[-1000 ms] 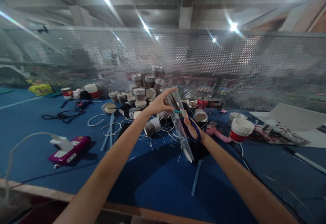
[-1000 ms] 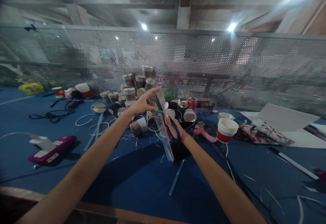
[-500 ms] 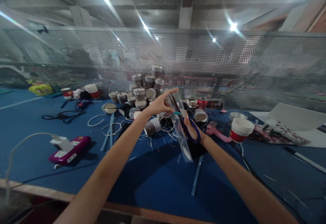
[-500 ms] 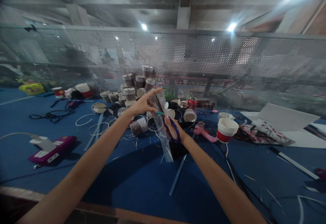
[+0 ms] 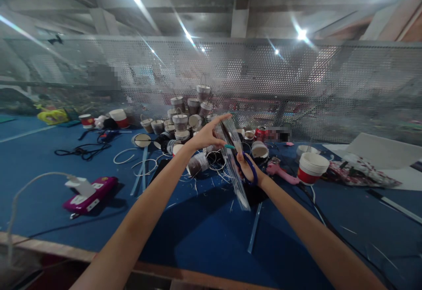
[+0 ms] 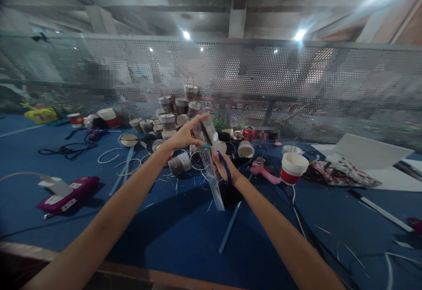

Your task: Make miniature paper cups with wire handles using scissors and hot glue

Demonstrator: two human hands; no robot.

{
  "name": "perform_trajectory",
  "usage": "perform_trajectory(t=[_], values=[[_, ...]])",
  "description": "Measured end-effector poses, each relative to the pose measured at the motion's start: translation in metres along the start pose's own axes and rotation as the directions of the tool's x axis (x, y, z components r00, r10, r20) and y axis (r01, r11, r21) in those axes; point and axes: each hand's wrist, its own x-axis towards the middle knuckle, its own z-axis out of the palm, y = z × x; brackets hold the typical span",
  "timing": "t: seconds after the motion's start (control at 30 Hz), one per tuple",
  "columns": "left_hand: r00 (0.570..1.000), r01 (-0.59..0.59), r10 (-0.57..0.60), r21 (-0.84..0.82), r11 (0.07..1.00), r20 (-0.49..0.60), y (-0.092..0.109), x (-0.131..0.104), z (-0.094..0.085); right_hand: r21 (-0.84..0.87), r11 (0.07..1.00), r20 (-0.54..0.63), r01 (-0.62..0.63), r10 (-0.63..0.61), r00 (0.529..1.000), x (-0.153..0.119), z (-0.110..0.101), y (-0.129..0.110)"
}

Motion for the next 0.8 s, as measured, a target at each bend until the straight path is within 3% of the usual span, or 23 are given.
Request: perform_trajectory(t=[0.23, 0.43, 0.8], values=[[0.997, 0.055, -0.055, -0.001, 0.999, -0.061, -0.006, 0.003, -0.008, 0.009, 0.996, -0.01, -0.091, 0.091, 0.996, -0.001, 0.001, -0.008], [0.964, 0.126, -0.127, -0.019, 0.992, -0.232, -0.01, 0.003, -0.015, 0.033, 0.996, 0.021, -0.08, 0.08, 0.997, -0.002, 0.001, -0.009], [0.987, 0.123, -0.131, -0.085, 0.989, -0.09, -0.005, 0.001, -0.01, 0.04, 0.999, 0.069, -0.035, 0.033, 0.997, 0.002, -0.001, -0.005]])
